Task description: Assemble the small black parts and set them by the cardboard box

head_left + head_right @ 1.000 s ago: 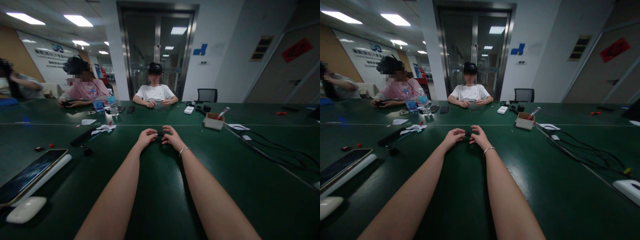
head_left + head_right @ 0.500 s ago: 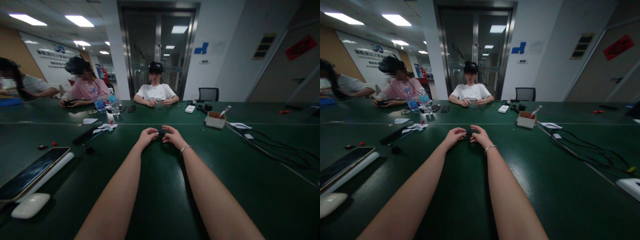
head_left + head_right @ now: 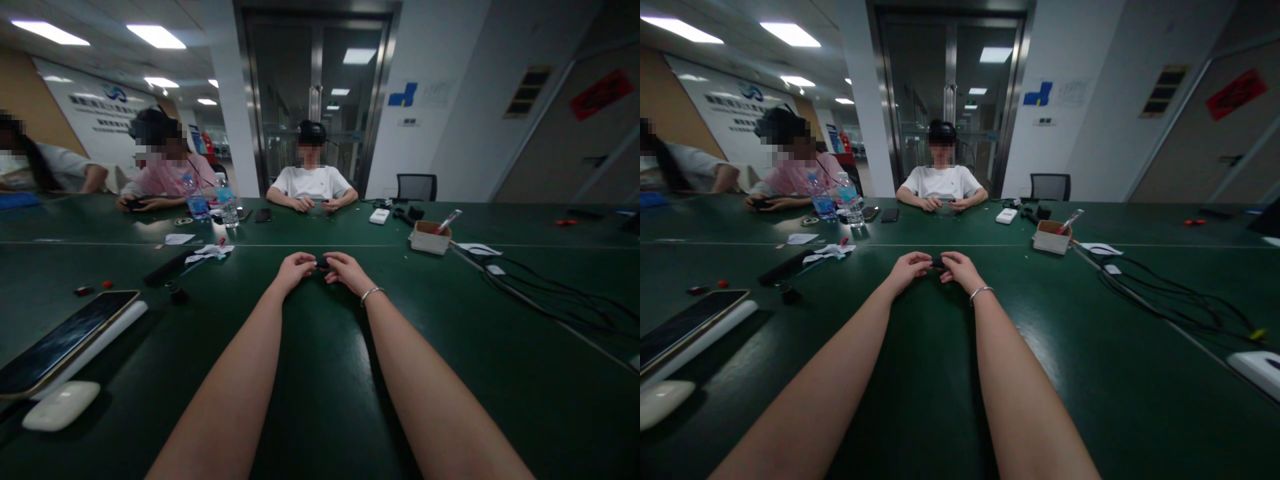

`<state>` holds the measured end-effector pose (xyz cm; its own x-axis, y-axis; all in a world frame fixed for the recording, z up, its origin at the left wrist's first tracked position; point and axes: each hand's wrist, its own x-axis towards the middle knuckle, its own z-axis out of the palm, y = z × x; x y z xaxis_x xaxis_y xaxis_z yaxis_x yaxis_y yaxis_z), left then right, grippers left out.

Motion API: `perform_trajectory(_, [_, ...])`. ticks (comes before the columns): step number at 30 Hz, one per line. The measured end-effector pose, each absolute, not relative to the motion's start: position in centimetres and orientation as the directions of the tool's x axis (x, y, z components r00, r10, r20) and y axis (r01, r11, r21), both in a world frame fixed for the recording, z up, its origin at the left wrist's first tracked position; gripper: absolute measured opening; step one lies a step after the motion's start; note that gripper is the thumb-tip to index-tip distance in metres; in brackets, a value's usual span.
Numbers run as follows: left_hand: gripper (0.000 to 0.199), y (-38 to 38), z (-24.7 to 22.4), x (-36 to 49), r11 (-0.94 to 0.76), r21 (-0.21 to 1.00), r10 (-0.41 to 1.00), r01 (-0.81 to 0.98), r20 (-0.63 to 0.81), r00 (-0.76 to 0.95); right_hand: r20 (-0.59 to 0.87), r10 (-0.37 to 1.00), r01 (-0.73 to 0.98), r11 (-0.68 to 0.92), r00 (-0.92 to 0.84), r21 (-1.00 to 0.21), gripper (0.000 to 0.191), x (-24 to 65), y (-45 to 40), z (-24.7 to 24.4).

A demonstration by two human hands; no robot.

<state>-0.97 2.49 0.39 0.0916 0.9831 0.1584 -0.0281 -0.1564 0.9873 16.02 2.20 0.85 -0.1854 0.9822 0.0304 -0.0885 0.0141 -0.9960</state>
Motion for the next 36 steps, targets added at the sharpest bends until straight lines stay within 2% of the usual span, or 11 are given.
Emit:
perform_trajectory(12, [0.031,2.0,0.7,-0.7,-0.091,0.994,0.993,-0.056,0.095,0.065,0.058,0.979,-0.189,0.021,-0.193,-0.982,0.014,16.2,2.0,0.7])
perform_trajectory(19, [0.032,2.2,0.2,-1.1,-0.201,0.980,0.973,0.013,0.198,0.118,0.049,0.982,-0.158,0.019,-0.185,-0.987,0.005,16.2,2.5,0.2])
perform_trajectory(26, [0.034,2.3,0.2,-1.0,-0.298,0.954,0.947,-0.017,0.298,0.123,0.044,0.984,-0.064,0.034,-0.172,-0.997,0.023,16.2,3.0,0.0])
perform_trajectory(36, [0.034,2.0,0.4,-0.8,-0.299,0.954,0.945,0.012,0.294,0.145,0.036,0.986,-0.016,0.034,-0.160,-0.999,0.025,16.0,3.3,-0.2])
